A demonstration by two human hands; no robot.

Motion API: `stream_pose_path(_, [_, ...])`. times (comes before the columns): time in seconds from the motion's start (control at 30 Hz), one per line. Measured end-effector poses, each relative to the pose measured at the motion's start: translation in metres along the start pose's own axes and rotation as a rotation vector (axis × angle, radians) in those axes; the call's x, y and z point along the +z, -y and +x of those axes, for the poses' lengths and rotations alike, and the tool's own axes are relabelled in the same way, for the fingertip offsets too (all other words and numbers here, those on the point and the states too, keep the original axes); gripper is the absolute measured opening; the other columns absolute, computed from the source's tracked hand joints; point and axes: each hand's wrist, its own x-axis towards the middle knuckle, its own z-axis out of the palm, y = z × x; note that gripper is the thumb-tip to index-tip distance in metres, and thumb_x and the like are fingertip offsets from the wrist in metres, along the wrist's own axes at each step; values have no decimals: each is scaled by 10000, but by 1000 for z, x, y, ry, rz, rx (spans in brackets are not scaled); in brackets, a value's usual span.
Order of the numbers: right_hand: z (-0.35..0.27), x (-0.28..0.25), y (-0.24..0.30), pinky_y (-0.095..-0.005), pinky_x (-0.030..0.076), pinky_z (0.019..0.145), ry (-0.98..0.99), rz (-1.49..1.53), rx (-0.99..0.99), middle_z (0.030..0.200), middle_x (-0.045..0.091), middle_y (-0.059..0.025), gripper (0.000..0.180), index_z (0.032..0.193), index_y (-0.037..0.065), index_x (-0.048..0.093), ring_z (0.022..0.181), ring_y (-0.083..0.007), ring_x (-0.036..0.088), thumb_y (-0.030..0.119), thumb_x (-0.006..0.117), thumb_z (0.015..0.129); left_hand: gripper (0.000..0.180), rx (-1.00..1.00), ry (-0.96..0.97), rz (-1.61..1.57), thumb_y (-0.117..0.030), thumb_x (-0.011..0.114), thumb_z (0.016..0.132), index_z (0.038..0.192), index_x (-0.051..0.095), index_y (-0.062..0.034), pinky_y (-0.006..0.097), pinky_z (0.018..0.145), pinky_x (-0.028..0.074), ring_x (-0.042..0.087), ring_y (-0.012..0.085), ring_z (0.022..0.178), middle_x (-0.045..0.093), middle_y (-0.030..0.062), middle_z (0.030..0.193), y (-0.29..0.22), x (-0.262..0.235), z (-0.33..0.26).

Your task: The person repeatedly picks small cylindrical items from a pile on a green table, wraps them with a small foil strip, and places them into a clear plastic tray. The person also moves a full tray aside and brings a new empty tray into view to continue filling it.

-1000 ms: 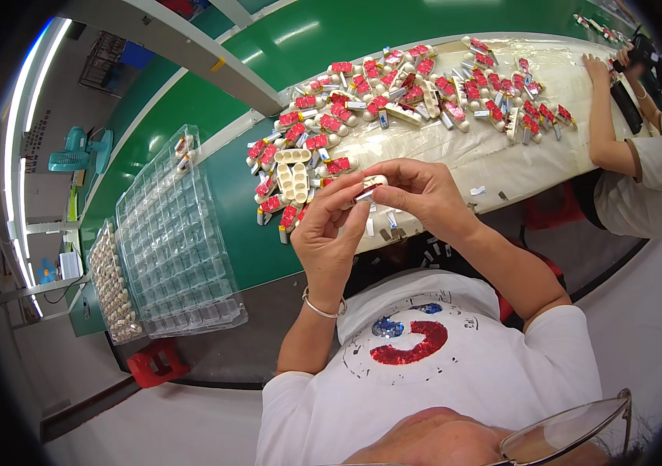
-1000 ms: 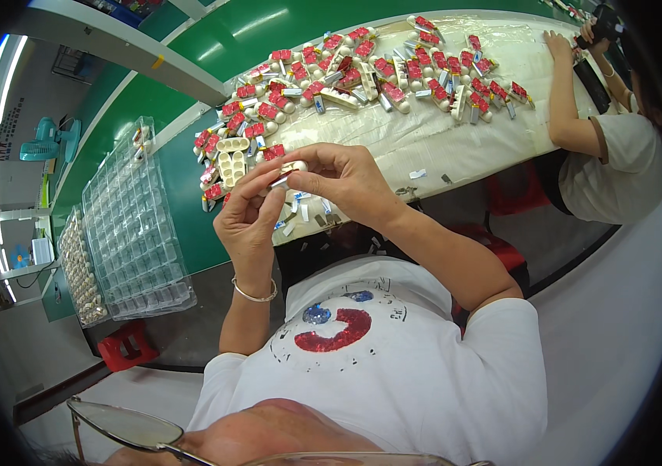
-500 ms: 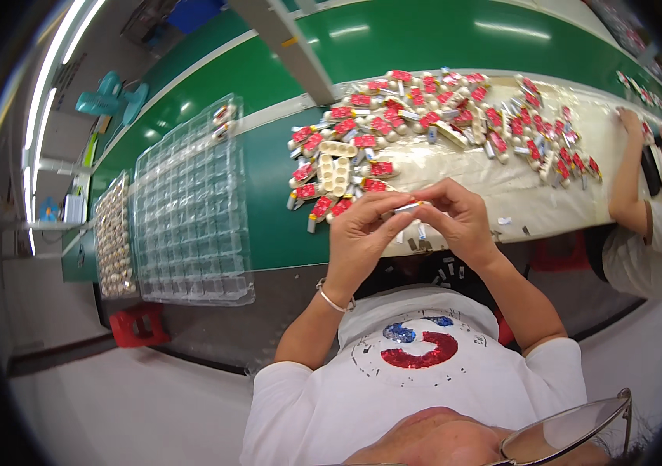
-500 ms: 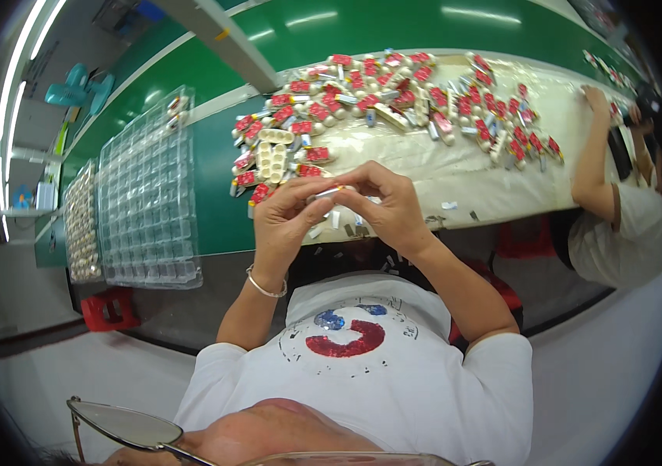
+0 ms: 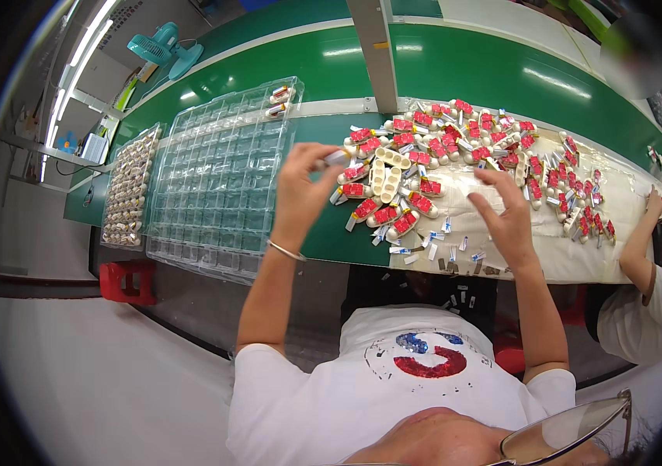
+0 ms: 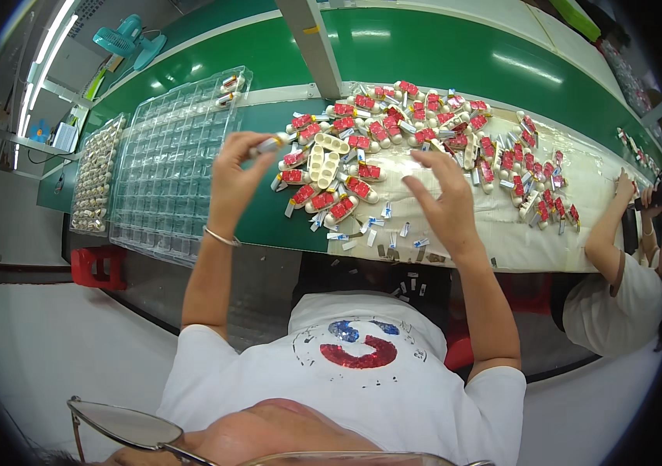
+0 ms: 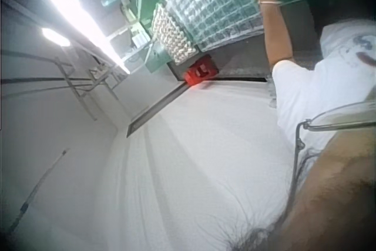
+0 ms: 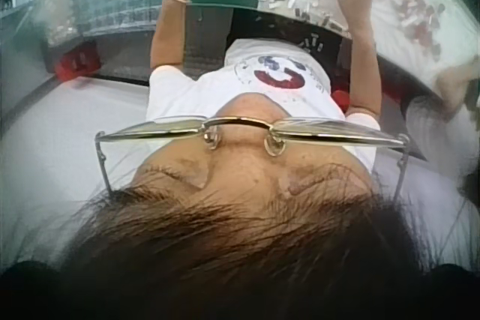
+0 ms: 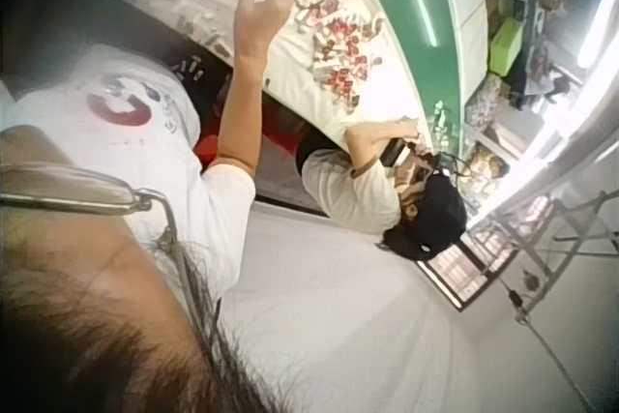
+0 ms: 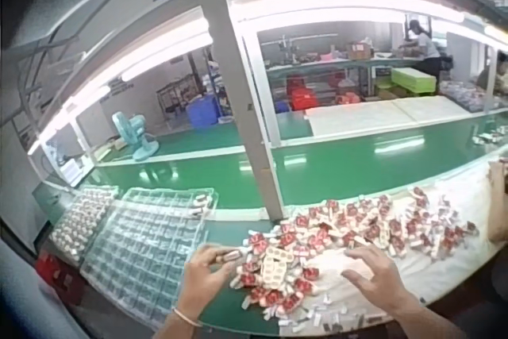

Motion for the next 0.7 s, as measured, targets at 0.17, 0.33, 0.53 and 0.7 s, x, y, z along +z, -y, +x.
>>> stream_pose_path(0.17, [3,-11,-41,-409,438,945,-127,-526,-81,1125,624,-110,394,1151,58,638,1070,-302,575,76,739,771,234,68,-214,397,-104,730,789,1019,710,-68,352,795,490,628,240,877,651,88,954,103,-59,56])
stream_pose_path(0.33, [-9,-14,-36,-408,443,901,-2,-400,-18,1030,635,-105,341,1098,63,645,997,-298,590,132,745,779,217,155,-123,659,-81,703,801,1018,697,-83,372,833,494,636,278,950,661,87,1031,162,-78,96])
stream_pose_path(0.53, [-8,-18,-25,-387,476,836,34,-255,12,997,641,-101,242,1062,64,662,943,-277,613,79,673,820,219,194,113,667,1,629,817,1015,687,-71,395,859,492,621,314,960,643,98,1048,169,-74,122])
stream_pose_path(0.7, [-1,-15,-29,-385,489,834,101,-196,-32,1012,646,-103,247,1045,50,668,966,-296,615,-27,586,825,320,221,227,769,35,568,804,1084,669,-83,414,845,493,607,333,997,630,116,1033,170,-79,131])
